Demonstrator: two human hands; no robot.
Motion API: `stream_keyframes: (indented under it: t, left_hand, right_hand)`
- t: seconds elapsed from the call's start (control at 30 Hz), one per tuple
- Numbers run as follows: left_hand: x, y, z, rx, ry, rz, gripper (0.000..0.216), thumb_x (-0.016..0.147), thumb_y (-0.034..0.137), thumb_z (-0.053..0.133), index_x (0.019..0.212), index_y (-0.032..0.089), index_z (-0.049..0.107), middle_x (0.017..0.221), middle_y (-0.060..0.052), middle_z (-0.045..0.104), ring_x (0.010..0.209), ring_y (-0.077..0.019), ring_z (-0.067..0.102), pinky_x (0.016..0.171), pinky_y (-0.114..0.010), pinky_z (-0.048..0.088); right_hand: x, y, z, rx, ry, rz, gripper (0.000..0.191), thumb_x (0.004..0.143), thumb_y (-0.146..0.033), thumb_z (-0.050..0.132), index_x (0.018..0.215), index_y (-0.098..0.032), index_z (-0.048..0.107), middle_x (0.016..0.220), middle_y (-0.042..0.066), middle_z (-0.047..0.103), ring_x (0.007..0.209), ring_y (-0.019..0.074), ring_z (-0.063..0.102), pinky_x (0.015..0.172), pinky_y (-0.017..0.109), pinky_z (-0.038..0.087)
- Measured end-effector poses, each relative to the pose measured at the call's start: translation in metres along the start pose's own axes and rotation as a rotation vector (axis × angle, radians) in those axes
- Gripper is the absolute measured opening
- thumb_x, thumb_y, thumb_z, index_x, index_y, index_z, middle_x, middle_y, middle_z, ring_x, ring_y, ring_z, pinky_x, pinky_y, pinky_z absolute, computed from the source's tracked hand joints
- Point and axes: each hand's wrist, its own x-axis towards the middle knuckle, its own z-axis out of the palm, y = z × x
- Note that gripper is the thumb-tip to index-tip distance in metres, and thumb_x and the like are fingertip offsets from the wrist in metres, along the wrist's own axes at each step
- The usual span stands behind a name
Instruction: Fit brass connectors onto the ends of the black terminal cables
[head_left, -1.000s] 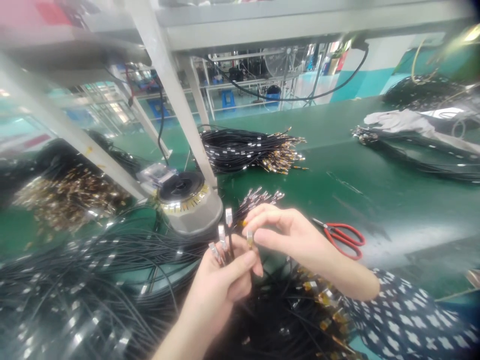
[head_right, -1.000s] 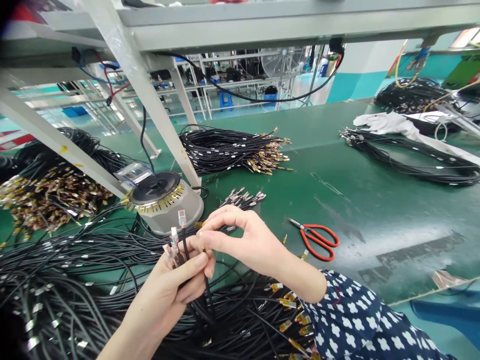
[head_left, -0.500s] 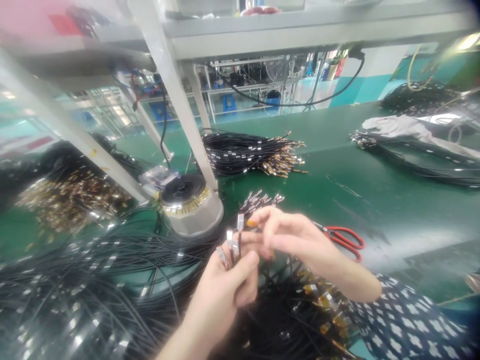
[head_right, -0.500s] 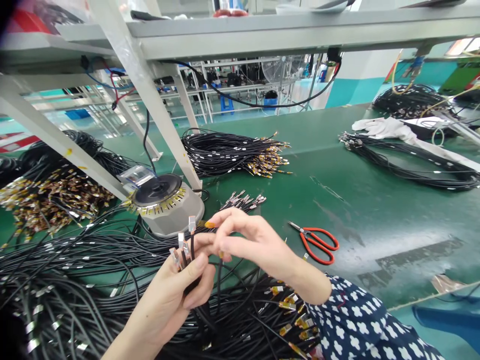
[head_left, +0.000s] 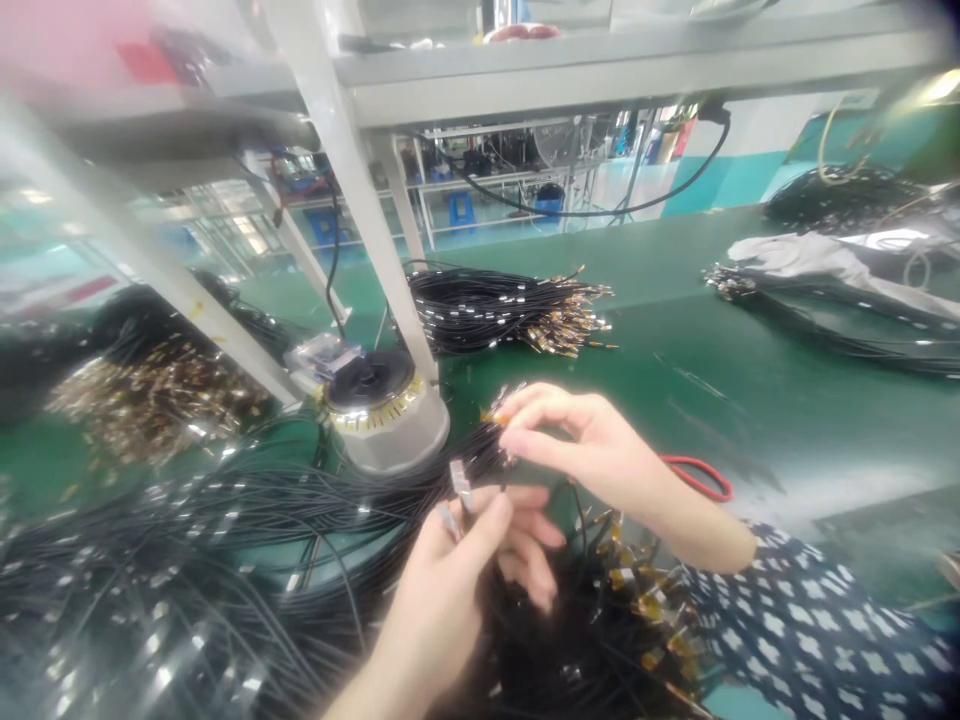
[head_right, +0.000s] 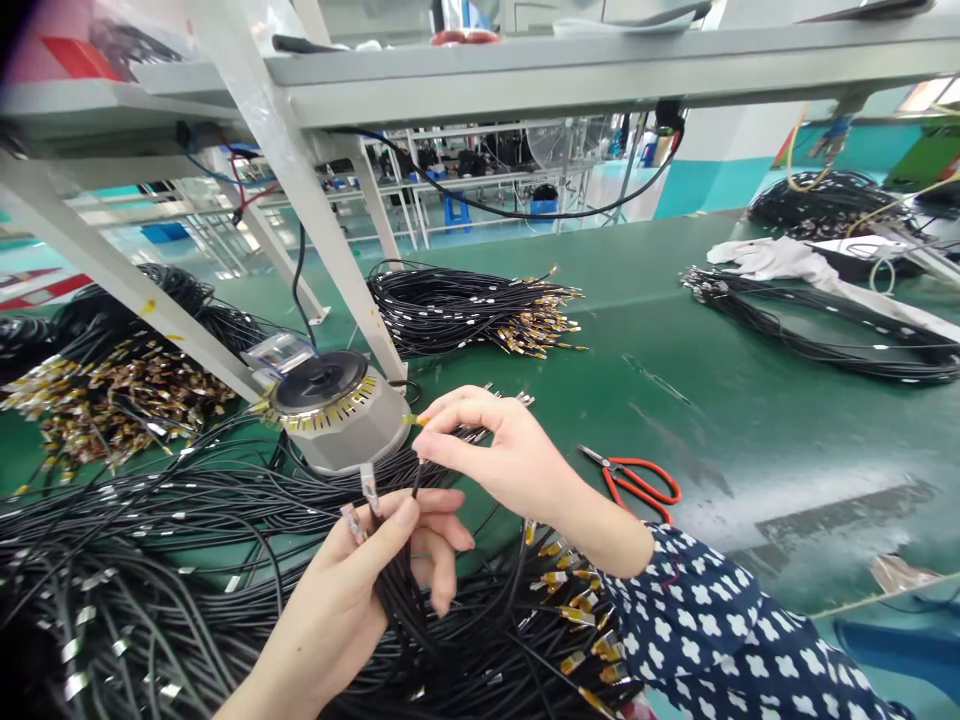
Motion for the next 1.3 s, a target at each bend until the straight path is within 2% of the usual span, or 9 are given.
stream_keyframes:
  t: [0.13,0.2,0.27,0.33,0.47,0.57,0.63,0.8,1.3]
  left_hand:
    - [-0.003,0.003,-0.012,-0.081,0.205,0.055,0.027,0.080,0.031,0.072,0.093,0.008,0.076,0.091,-0.018,0.076,0.086,-0.0275,0.071,0.081,-0.039,0.055]
    - [-0.002,0.004,-0.016,-0.077,0.281,0.123,0.025,0.078,0.031,0.074,0.090,0.009,0.077,0.081,-0.013,0.074,0.070,-0.0183,0.068,0.069,-0.029,0.054]
    - [-0.001,0.006,-0.015,-0.044,0.301,0.158,0.024,0.077,0.031,0.075,0.088,0.010,0.077,0.066,-0.005,0.067,0.046,-0.0054,0.049,0.048,-0.019,0.041]
    - [0.001,0.006,-0.010,0.010,0.267,0.133,0.025,0.074,0.031,0.077,0.088,0.011,0.076,0.064,-0.002,0.063,0.039,0.0005,0.030,0.041,-0.017,0.026]
    - [0.005,0.004,-0.001,0.151,0.158,0.027,0.029,0.065,0.027,0.084,0.089,0.014,0.074,0.075,-0.006,0.068,0.041,-0.0005,0.031,0.041,-0.019,0.020]
    - [0.006,0.002,0.000,0.168,0.144,0.035,0.022,0.066,0.027,0.083,0.076,0.011,0.070,0.052,0.002,0.056,0.040,-0.0012,0.029,0.041,-0.019,0.017]
    - [0.006,0.002,-0.001,0.139,0.175,0.069,0.021,0.068,0.026,0.082,0.075,0.011,0.069,0.047,0.006,0.049,0.038,-0.0004,0.028,0.041,-0.019,0.016]
    - [0.002,0.004,0.001,0.102,0.229,0.134,0.023,0.072,0.021,0.078,0.092,0.013,0.069,0.066,-0.001,0.065,0.035,0.0011,0.032,0.041,-0.020,0.019]
    - [0.001,0.003,0.000,0.065,0.200,0.164,0.018,0.074,0.017,0.075,0.091,0.014,0.072,0.060,0.001,0.061,0.037,0.0002,0.033,0.041,-0.019,0.023]
  right_hand:
    - [-0.008,0.004,-0.022,-0.068,0.046,0.061,0.015,0.082,-0.029,0.069,0.071,-0.020,0.072,0.101,0.005,0.067,0.098,0.0202,0.061,0.090,0.035,0.046]
    - [-0.013,0.004,-0.030,-0.179,0.042,0.079,0.015,0.082,-0.029,0.069,0.070,-0.020,0.072,0.102,0.005,0.067,0.099,0.0211,0.061,0.091,0.036,0.045]
    - [-0.016,0.002,-0.030,-0.274,0.007,0.071,0.013,0.082,-0.026,0.069,0.070,-0.021,0.072,0.102,0.006,0.068,0.099,0.0217,0.062,0.093,0.037,0.044]
    - [-0.019,-0.001,-0.025,-0.287,-0.035,0.051,0.010,0.082,-0.023,0.069,0.073,-0.020,0.072,0.102,0.005,0.070,0.099,0.0215,0.063,0.093,0.037,0.045]
    - [-0.021,-0.004,-0.008,-0.205,-0.084,0.025,0.010,0.083,-0.021,0.068,0.074,-0.020,0.071,0.097,0.005,0.072,0.096,0.0203,0.064,0.091,0.036,0.046]
    - [-0.022,-0.005,-0.002,-0.141,-0.083,0.031,0.009,0.082,-0.022,0.070,0.074,-0.020,0.071,0.096,0.005,0.072,0.094,0.0202,0.065,0.090,0.035,0.046]
    - [-0.023,-0.003,-0.002,-0.079,-0.018,0.052,0.005,0.082,-0.025,0.070,0.081,-0.020,0.070,0.095,0.005,0.071,0.094,0.0204,0.064,0.088,0.035,0.046]
    - [-0.026,0.010,0.000,0.155,0.183,0.123,0.018,0.076,-0.025,0.076,0.082,-0.020,0.059,0.088,0.001,0.065,0.083,0.0153,0.059,0.077,0.030,0.045]
    - [-0.025,0.015,0.016,0.291,0.074,0.208,0.027,0.071,-0.028,0.080,0.075,-0.018,0.055,0.074,0.000,0.065,0.067,0.0125,0.058,0.067,0.028,0.046]
